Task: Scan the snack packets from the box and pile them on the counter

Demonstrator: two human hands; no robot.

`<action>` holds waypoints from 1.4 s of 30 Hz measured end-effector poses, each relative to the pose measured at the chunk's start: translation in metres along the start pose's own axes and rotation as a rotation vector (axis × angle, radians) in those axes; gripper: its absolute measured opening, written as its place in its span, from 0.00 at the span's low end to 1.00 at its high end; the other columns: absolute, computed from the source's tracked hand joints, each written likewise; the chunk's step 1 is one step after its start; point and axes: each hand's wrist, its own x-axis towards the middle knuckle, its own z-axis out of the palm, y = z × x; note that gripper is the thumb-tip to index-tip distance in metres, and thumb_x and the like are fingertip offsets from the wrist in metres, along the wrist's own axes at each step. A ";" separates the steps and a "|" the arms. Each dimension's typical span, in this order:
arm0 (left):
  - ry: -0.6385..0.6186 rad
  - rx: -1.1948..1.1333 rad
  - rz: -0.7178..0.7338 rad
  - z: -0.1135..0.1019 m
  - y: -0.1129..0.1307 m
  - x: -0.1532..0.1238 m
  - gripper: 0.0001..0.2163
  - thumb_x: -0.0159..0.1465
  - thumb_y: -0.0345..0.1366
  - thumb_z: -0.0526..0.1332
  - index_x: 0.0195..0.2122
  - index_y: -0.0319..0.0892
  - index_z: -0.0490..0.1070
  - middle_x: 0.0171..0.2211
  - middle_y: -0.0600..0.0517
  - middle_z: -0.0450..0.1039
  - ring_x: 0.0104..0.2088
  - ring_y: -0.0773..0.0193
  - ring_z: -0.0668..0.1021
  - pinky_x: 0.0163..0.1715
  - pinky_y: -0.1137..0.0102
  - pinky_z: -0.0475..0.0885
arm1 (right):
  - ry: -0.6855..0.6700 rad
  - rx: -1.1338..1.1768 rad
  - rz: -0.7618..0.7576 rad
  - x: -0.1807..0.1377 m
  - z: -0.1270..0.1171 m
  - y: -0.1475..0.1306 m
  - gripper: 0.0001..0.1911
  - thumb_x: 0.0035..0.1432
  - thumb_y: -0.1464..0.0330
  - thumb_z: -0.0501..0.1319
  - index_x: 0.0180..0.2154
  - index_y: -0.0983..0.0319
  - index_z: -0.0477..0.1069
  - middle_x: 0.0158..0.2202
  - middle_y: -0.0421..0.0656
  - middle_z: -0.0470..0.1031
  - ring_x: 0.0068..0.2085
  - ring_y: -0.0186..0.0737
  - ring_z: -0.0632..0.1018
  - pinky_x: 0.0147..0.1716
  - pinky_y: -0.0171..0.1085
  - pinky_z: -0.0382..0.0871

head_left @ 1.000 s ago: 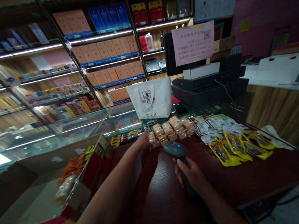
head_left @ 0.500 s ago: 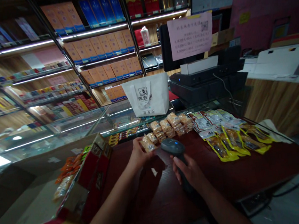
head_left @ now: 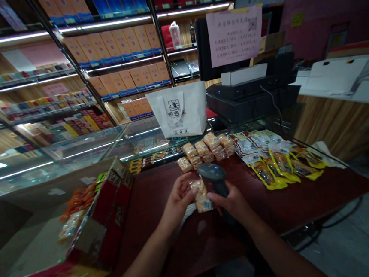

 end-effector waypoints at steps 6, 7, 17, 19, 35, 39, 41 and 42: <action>0.257 -0.143 -0.009 -0.035 0.004 0.020 0.22 0.43 0.35 0.79 0.39 0.39 0.76 0.38 0.48 0.82 0.36 0.63 0.82 0.38 0.70 0.78 | -0.007 0.017 0.036 0.001 -0.002 0.006 0.26 0.49 0.55 0.71 0.45 0.62 0.70 0.20 0.34 0.73 0.15 0.31 0.67 0.13 0.31 0.61; 0.297 -0.163 0.006 -0.042 0.005 0.023 0.21 0.44 0.34 0.79 0.38 0.40 0.76 0.38 0.49 0.81 0.35 0.64 0.82 0.38 0.71 0.78 | -0.005 0.030 0.041 0.000 -0.002 0.006 0.27 0.50 0.54 0.71 0.46 0.63 0.70 0.21 0.34 0.72 0.15 0.31 0.67 0.13 0.31 0.61; 0.567 -0.301 0.162 -0.078 0.008 0.030 0.15 0.48 0.30 0.76 0.30 0.41 0.70 0.37 0.55 0.79 0.39 0.65 0.82 0.46 0.65 0.78 | -0.166 0.104 0.032 -0.014 0.001 -0.003 0.27 0.58 0.47 0.64 0.44 0.63 0.70 0.28 0.37 0.73 0.17 0.30 0.70 0.14 0.30 0.64; 0.583 -0.293 0.207 -0.079 0.007 0.030 0.17 0.46 0.31 0.77 0.30 0.41 0.69 0.35 0.56 0.79 0.39 0.65 0.82 0.47 0.63 0.78 | -0.228 0.099 0.030 -0.015 0.000 -0.003 0.25 0.59 0.46 0.62 0.43 0.62 0.70 0.28 0.37 0.73 0.17 0.30 0.70 0.14 0.30 0.64; 0.598 -0.132 0.323 -0.061 0.012 0.025 0.19 0.41 0.37 0.79 0.30 0.40 0.73 0.35 0.52 0.79 0.39 0.62 0.81 0.43 0.66 0.77 | -0.280 0.013 -0.006 -0.017 -0.001 -0.005 0.22 0.62 0.48 0.61 0.33 0.61 0.67 0.27 0.38 0.73 0.17 0.29 0.71 0.15 0.30 0.62; 0.601 -0.129 0.342 -0.063 0.010 0.025 0.18 0.42 0.36 0.78 0.29 0.41 0.72 0.34 0.54 0.78 0.39 0.64 0.80 0.43 0.68 0.76 | -0.278 0.010 -0.018 -0.018 0.000 -0.005 0.22 0.62 0.47 0.60 0.36 0.61 0.68 0.27 0.37 0.73 0.17 0.30 0.70 0.15 0.30 0.63; 0.597 -0.136 0.337 -0.063 0.010 0.025 0.18 0.42 0.36 0.78 0.30 0.40 0.72 0.34 0.54 0.78 0.39 0.64 0.80 0.42 0.68 0.76 | -0.275 0.013 -0.018 -0.018 0.000 -0.004 0.23 0.62 0.47 0.61 0.37 0.61 0.68 0.27 0.37 0.73 0.17 0.30 0.70 0.14 0.30 0.63; 0.594 -0.136 0.331 -0.063 0.010 0.025 0.19 0.42 0.36 0.78 0.30 0.40 0.73 0.35 0.54 0.78 0.39 0.64 0.80 0.42 0.69 0.76 | -0.268 0.013 -0.016 -0.018 0.000 -0.004 0.23 0.61 0.47 0.61 0.36 0.61 0.68 0.27 0.38 0.73 0.17 0.30 0.70 0.14 0.30 0.63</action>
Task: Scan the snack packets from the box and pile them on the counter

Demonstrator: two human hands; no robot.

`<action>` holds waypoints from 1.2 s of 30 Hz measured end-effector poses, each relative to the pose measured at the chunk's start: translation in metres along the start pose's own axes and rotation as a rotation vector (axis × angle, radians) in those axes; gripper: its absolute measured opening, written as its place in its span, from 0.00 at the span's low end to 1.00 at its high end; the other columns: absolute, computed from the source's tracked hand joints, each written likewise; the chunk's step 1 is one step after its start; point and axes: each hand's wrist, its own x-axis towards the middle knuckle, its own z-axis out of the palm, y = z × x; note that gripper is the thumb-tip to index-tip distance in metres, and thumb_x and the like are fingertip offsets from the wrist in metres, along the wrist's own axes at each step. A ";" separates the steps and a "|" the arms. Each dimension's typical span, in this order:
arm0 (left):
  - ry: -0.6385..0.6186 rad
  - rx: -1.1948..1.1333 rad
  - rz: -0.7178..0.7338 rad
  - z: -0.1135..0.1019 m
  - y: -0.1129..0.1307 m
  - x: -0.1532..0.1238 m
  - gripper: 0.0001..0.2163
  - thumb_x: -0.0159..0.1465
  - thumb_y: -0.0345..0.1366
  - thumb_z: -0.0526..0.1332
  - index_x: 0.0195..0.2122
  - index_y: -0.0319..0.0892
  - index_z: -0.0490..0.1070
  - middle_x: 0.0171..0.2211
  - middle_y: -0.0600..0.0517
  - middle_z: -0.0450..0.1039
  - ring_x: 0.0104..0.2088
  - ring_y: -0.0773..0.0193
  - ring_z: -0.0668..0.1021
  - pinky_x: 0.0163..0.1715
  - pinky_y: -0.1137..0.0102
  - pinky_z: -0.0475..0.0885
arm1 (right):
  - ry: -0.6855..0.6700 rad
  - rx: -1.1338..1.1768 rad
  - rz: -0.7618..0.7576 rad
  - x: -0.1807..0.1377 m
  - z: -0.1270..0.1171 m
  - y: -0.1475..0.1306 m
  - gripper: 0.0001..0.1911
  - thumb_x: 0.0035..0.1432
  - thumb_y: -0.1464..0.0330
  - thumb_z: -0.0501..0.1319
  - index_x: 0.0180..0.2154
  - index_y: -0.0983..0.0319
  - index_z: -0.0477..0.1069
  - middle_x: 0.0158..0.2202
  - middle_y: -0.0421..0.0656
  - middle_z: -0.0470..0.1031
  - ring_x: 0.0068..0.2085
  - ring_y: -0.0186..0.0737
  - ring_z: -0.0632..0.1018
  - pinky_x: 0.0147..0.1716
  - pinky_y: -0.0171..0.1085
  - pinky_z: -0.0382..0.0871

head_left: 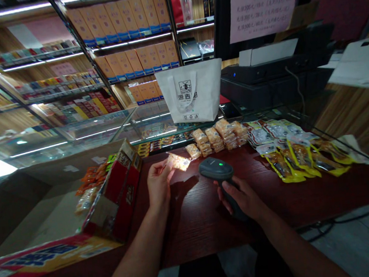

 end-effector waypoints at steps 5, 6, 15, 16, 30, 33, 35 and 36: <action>-0.011 0.040 0.028 0.000 -0.003 0.001 0.18 0.44 0.38 0.78 0.31 0.40 0.73 0.37 0.51 0.80 0.40 0.61 0.81 0.44 0.65 0.77 | 0.006 0.014 0.020 0.001 -0.002 0.002 0.24 0.60 0.46 0.62 0.38 0.62 0.71 0.27 0.38 0.74 0.17 0.31 0.71 0.15 0.31 0.63; -0.004 0.056 0.062 0.000 -0.003 0.001 0.17 0.46 0.38 0.77 0.32 0.41 0.73 0.37 0.51 0.80 0.40 0.61 0.81 0.45 0.65 0.77 | 0.007 0.013 0.026 0.001 -0.002 0.002 0.25 0.59 0.45 0.62 0.39 0.62 0.71 0.27 0.38 0.74 0.17 0.31 0.71 0.14 0.31 0.63; 0.067 0.196 0.520 -0.019 0.074 -0.027 0.12 0.56 0.39 0.72 0.40 0.44 0.74 0.45 0.50 0.79 0.48 0.59 0.81 0.50 0.65 0.76 | 0.163 0.017 0.140 -0.003 -0.003 0.015 0.30 0.55 0.44 0.66 0.45 0.63 0.74 0.24 0.41 0.75 0.15 0.33 0.68 0.14 0.33 0.61; 0.098 0.203 0.561 -0.025 0.095 -0.029 0.13 0.57 0.39 0.72 0.41 0.45 0.74 0.43 0.51 0.79 0.45 0.60 0.81 0.48 0.67 0.77 | 0.163 0.018 0.150 -0.003 -0.003 0.016 0.31 0.54 0.44 0.66 0.45 0.63 0.74 0.24 0.41 0.76 0.15 0.34 0.68 0.14 0.33 0.62; 0.090 1.232 -0.254 -0.164 0.222 0.105 0.16 0.43 0.36 0.72 0.33 0.42 0.72 0.27 0.52 0.74 0.29 0.59 0.77 0.26 0.69 0.72 | 0.174 0.036 0.192 -0.008 0.002 0.015 0.33 0.53 0.44 0.67 0.48 0.64 0.73 0.26 0.41 0.78 0.17 0.33 0.69 0.15 0.32 0.62; 0.074 1.289 -0.414 -0.173 0.204 0.112 0.15 0.41 0.35 0.72 0.29 0.42 0.72 0.23 0.50 0.74 0.28 0.56 0.77 0.26 0.65 0.74 | 0.182 0.033 0.178 -0.008 0.003 0.014 0.34 0.53 0.43 0.67 0.48 0.64 0.74 0.26 0.41 0.78 0.16 0.31 0.69 0.14 0.31 0.61; 0.060 1.296 -0.449 -0.175 0.197 0.111 0.14 0.41 0.34 0.72 0.28 0.42 0.72 0.22 0.50 0.74 0.28 0.55 0.78 0.27 0.63 0.75 | 0.188 0.032 0.166 -0.007 0.003 0.014 0.33 0.53 0.43 0.67 0.46 0.65 0.74 0.26 0.41 0.78 0.16 0.31 0.69 0.14 0.31 0.61; 0.055 1.300 -0.458 -0.175 0.194 0.109 0.14 0.41 0.34 0.73 0.28 0.42 0.72 0.22 0.50 0.74 0.28 0.55 0.78 0.28 0.62 0.76 | 0.189 0.031 0.160 -0.007 0.004 0.014 0.33 0.53 0.43 0.67 0.46 0.65 0.74 0.26 0.41 0.78 0.16 0.31 0.69 0.14 0.30 0.61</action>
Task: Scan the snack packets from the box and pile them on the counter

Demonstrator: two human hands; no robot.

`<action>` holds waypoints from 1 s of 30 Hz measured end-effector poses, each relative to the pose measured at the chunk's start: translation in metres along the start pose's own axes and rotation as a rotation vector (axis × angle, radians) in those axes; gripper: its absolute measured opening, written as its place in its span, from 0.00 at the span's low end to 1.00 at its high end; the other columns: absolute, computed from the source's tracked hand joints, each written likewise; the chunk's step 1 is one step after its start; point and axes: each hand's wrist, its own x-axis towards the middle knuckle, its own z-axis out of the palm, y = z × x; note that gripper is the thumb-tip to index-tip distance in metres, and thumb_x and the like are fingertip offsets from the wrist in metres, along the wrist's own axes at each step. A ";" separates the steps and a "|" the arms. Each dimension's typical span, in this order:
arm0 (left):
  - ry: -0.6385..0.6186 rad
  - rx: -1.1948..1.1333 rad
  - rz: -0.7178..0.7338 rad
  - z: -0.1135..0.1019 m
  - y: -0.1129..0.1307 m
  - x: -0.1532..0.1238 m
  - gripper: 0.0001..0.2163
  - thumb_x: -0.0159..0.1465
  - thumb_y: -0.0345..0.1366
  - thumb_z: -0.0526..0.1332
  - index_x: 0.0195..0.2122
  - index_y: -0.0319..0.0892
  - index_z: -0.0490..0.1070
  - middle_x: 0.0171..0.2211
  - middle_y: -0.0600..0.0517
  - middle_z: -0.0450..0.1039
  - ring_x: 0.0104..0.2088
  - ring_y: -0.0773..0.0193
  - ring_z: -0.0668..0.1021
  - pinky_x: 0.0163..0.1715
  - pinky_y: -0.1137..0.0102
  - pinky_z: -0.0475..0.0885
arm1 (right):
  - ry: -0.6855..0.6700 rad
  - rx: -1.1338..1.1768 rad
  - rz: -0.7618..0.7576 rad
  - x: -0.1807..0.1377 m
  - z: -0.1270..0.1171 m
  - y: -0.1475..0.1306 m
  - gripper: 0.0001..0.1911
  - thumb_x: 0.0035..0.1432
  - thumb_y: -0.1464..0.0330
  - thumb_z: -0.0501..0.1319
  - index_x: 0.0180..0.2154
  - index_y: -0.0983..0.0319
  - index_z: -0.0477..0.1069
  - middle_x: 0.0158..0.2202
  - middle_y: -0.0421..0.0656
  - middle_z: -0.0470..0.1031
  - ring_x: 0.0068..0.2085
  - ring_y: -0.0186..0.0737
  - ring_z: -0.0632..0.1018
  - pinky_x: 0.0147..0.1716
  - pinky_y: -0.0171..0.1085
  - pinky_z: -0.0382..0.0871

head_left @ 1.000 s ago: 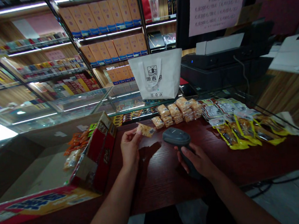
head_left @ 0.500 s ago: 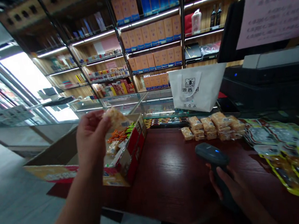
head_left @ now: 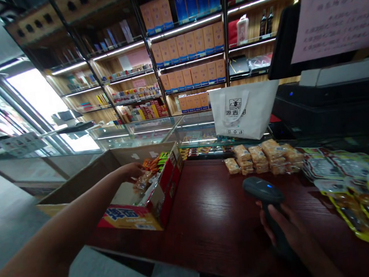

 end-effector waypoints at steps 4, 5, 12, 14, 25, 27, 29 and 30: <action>0.056 0.031 0.026 0.007 -0.002 -0.002 0.12 0.42 0.33 0.73 0.27 0.42 0.73 0.24 0.48 0.76 0.30 0.51 0.80 0.31 0.57 0.78 | 0.008 0.009 -0.010 0.000 0.001 0.001 0.32 0.52 0.43 0.67 0.44 0.64 0.75 0.25 0.41 0.77 0.14 0.30 0.68 0.12 0.30 0.60; 0.104 0.046 0.048 0.007 0.000 -0.002 0.11 0.43 0.34 0.73 0.26 0.42 0.73 0.24 0.47 0.76 0.32 0.48 0.81 0.33 0.55 0.78 | 0.004 0.011 -0.003 0.000 0.001 0.001 0.32 0.52 0.42 0.67 0.44 0.63 0.75 0.25 0.41 0.77 0.14 0.31 0.68 0.12 0.31 0.61; 0.510 0.088 0.511 0.021 0.060 -0.039 0.18 0.61 0.37 0.62 0.52 0.40 0.73 0.48 0.41 0.77 0.52 0.51 0.78 0.53 0.58 0.73 | -0.067 -0.023 0.004 -0.003 -0.003 -0.003 0.27 0.54 0.44 0.66 0.39 0.62 0.76 0.19 0.39 0.73 0.16 0.35 0.70 0.15 0.33 0.65; 0.544 0.029 0.826 0.042 0.082 -0.072 0.19 0.64 0.39 0.60 0.56 0.40 0.71 0.51 0.42 0.76 0.50 0.55 0.78 0.51 0.58 0.74 | -0.069 -0.024 -0.006 -0.002 -0.004 -0.002 0.27 0.54 0.44 0.66 0.39 0.62 0.76 0.17 0.37 0.70 0.16 0.35 0.70 0.15 0.33 0.65; 0.175 -0.368 0.877 0.247 0.119 -0.097 0.13 0.63 0.31 0.63 0.49 0.41 0.76 0.49 0.43 0.78 0.50 0.56 0.79 0.53 0.61 0.74 | 0.115 0.123 -0.068 0.000 -0.001 -0.011 0.31 0.52 0.44 0.68 0.45 0.63 0.74 0.24 0.38 0.75 0.16 0.32 0.70 0.14 0.31 0.65; 0.207 -0.389 0.753 0.274 0.116 -0.079 0.15 0.60 0.30 0.65 0.50 0.38 0.76 0.51 0.39 0.77 0.52 0.53 0.79 0.55 0.59 0.73 | 0.134 0.151 -0.067 0.000 0.000 -0.013 0.31 0.51 0.44 0.68 0.44 0.63 0.74 0.24 0.37 0.75 0.16 0.31 0.69 0.12 0.31 0.64; 0.259 -0.409 0.703 0.295 0.113 -0.068 0.17 0.60 0.29 0.64 0.51 0.36 0.75 0.52 0.37 0.76 0.54 0.51 0.77 0.57 0.57 0.71 | 0.138 0.158 -0.071 0.002 0.000 -0.013 0.31 0.51 0.45 0.68 0.45 0.63 0.74 0.23 0.36 0.74 0.15 0.31 0.68 0.12 0.31 0.63; 0.281 -0.420 0.693 0.302 0.111 -0.065 0.17 0.61 0.29 0.63 0.52 0.35 0.75 0.53 0.36 0.75 0.55 0.50 0.77 0.58 0.56 0.70 | 0.134 0.156 -0.077 0.002 0.000 -0.012 0.31 0.52 0.44 0.68 0.45 0.63 0.74 0.23 0.36 0.74 0.15 0.31 0.68 0.12 0.31 0.63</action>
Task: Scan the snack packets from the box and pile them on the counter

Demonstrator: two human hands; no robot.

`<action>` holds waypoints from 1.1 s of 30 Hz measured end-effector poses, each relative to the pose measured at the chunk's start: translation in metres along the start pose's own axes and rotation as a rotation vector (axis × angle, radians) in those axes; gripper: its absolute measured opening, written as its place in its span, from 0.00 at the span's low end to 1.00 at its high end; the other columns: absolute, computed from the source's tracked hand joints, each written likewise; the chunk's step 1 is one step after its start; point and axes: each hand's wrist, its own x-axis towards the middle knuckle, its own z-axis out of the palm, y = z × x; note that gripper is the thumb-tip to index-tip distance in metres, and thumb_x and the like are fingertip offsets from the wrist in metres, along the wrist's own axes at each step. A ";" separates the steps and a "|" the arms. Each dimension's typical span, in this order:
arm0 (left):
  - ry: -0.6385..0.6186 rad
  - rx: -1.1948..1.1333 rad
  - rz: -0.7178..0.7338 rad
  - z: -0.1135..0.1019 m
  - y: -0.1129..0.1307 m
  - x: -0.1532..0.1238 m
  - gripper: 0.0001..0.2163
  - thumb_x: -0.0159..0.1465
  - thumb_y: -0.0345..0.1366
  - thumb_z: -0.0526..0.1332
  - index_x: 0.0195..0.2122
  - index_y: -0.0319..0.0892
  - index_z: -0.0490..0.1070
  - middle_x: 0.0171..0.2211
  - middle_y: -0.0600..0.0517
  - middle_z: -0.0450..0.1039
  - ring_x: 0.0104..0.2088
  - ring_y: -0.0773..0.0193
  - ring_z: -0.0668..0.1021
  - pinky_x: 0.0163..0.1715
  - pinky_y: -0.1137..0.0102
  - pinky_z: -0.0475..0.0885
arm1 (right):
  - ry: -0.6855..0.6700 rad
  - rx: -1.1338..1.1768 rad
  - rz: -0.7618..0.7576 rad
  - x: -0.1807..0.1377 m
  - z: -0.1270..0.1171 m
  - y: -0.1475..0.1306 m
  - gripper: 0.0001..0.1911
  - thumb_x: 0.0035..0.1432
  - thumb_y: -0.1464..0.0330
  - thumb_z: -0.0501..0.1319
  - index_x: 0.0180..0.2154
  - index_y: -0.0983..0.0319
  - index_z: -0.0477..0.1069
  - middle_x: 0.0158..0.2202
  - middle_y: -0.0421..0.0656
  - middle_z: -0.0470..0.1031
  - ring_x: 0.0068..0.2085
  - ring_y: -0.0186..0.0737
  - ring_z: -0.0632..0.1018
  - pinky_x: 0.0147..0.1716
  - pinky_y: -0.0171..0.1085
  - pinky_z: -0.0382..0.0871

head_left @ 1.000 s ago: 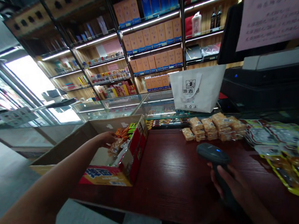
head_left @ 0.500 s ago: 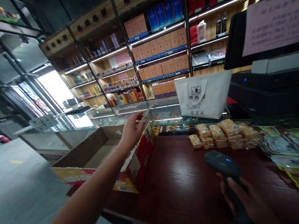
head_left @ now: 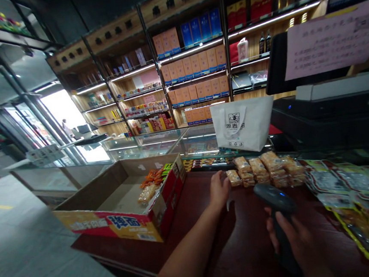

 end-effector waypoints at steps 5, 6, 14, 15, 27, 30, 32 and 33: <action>0.082 -0.039 -0.020 0.016 -0.011 -0.002 0.15 0.65 0.30 0.57 0.52 0.38 0.74 0.52 0.38 0.76 0.54 0.53 0.77 0.59 0.57 0.69 | -0.034 -0.031 -0.026 0.002 0.000 0.000 0.32 0.53 0.44 0.67 0.45 0.63 0.74 0.25 0.38 0.75 0.17 0.32 0.70 0.14 0.32 0.65; 0.086 -0.053 -0.018 0.017 -0.013 -0.001 0.15 0.66 0.30 0.56 0.52 0.38 0.75 0.52 0.38 0.75 0.54 0.53 0.77 0.59 0.57 0.69 | -0.032 -0.028 -0.038 0.002 0.001 -0.001 0.31 0.54 0.44 0.66 0.44 0.63 0.74 0.25 0.38 0.75 0.17 0.32 0.69 0.13 0.32 0.65; 0.067 -0.115 0.058 0.015 -0.022 0.009 0.12 0.64 0.38 0.60 0.46 0.41 0.76 0.46 0.42 0.77 0.49 0.54 0.78 0.54 0.58 0.71 | -0.010 0.022 -0.076 0.012 0.006 0.000 0.30 0.53 0.42 0.67 0.40 0.63 0.74 0.24 0.36 0.73 0.14 0.29 0.68 0.11 0.29 0.63; 0.067 -0.118 0.072 0.016 -0.019 0.011 0.12 0.64 0.39 0.60 0.45 0.40 0.77 0.45 0.42 0.77 0.48 0.54 0.79 0.52 0.59 0.72 | -0.015 0.024 -0.085 0.013 0.005 0.001 0.30 0.53 0.43 0.67 0.40 0.63 0.74 0.23 0.36 0.72 0.15 0.29 0.68 0.11 0.29 0.63; -0.148 -0.036 -0.022 0.051 0.029 0.034 0.06 0.61 0.38 0.62 0.29 0.43 0.70 0.28 0.51 0.75 0.32 0.60 0.77 0.35 0.68 0.69 | -0.002 0.051 -0.104 0.021 0.006 0.001 0.30 0.54 0.42 0.66 0.41 0.63 0.71 0.24 0.35 0.72 0.13 0.28 0.67 0.10 0.29 0.60; -0.120 -0.049 0.002 0.042 0.030 0.033 0.08 0.63 0.38 0.58 0.27 0.44 0.67 0.27 0.53 0.73 0.31 0.61 0.76 0.34 0.70 0.68 | -0.002 0.048 -0.106 0.023 0.007 0.001 0.29 0.54 0.42 0.65 0.38 0.62 0.70 0.23 0.35 0.72 0.13 0.28 0.67 0.10 0.28 0.60; -0.115 -0.102 0.000 0.031 0.031 0.029 0.09 0.64 0.41 0.58 0.28 0.45 0.66 0.25 0.55 0.72 0.28 0.63 0.75 0.32 0.70 0.68 | -0.008 0.045 -0.105 0.024 0.007 0.001 0.28 0.55 0.42 0.65 0.36 0.62 0.68 0.23 0.35 0.72 0.13 0.27 0.66 0.10 0.28 0.59; -0.127 -0.152 -0.005 0.024 0.033 0.025 0.10 0.64 0.44 0.59 0.29 0.45 0.66 0.25 0.55 0.72 0.26 0.63 0.74 0.31 0.71 0.69 | -0.012 0.044 -0.105 0.024 0.007 0.002 0.28 0.55 0.42 0.64 0.35 0.61 0.68 0.23 0.35 0.72 0.13 0.27 0.66 0.10 0.28 0.58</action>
